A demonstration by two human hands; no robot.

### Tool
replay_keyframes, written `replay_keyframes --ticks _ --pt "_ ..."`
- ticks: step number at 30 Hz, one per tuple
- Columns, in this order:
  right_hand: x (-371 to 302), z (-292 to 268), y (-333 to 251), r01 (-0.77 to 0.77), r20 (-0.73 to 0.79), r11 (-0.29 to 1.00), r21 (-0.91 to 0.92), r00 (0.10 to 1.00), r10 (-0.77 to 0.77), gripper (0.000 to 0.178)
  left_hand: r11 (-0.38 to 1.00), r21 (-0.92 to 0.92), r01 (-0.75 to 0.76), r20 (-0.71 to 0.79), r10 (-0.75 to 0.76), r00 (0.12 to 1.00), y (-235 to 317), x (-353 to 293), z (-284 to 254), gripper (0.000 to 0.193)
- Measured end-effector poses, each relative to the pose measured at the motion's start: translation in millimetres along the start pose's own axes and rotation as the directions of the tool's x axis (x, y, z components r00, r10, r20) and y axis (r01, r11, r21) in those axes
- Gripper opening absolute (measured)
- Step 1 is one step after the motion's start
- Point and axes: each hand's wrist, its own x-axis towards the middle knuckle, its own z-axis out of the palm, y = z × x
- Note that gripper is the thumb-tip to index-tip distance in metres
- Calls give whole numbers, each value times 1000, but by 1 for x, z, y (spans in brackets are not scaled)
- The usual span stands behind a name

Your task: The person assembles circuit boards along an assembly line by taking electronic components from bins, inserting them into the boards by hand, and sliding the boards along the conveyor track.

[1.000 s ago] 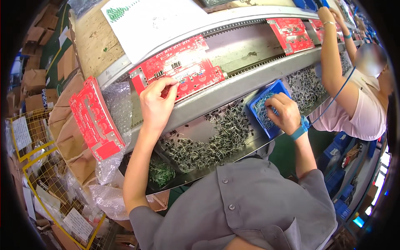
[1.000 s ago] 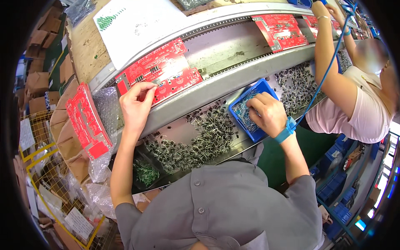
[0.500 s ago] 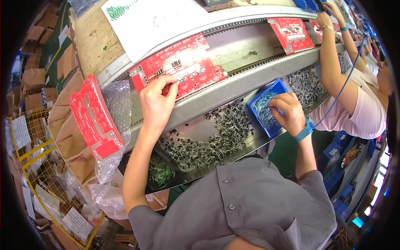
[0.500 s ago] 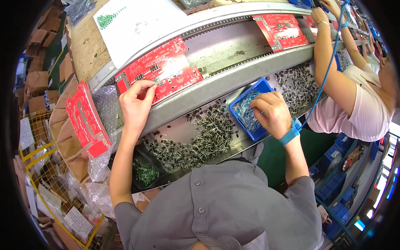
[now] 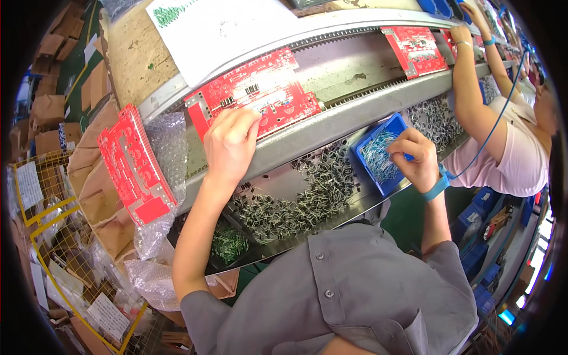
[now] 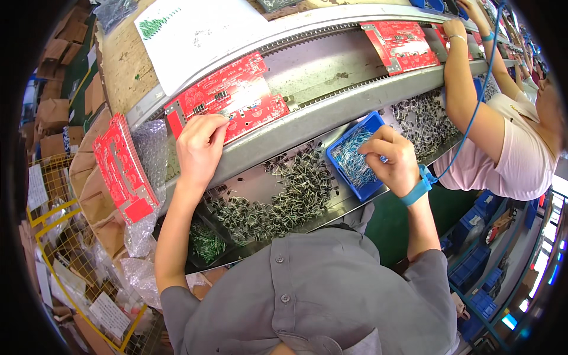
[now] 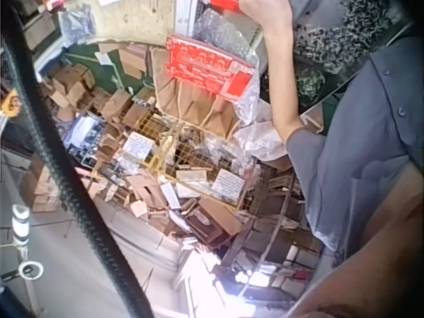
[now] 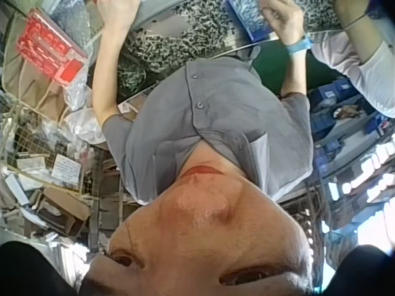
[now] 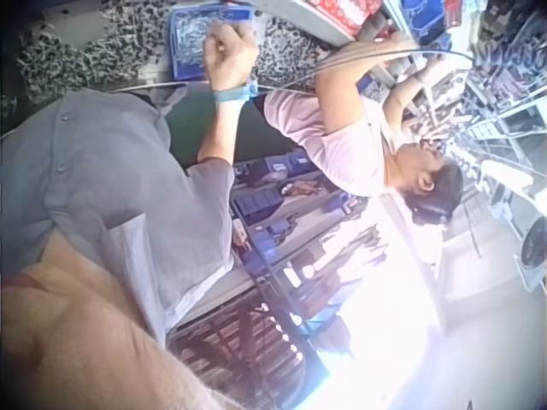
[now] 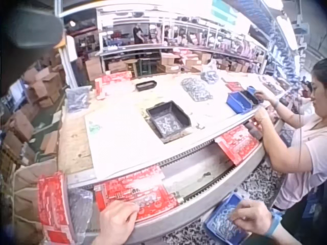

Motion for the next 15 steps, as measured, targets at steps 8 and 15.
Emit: replay_keyframes --ticks 8,15 --pt "54 1 -37 185 -55 956 228 983 -177 19 985 15 170 182 -170 969 3 8 -13 10" --pt "142 57 -57 553 7 816 167 827 -562 12 905 -64 421 359 -373 856 35 -15 -100 12"
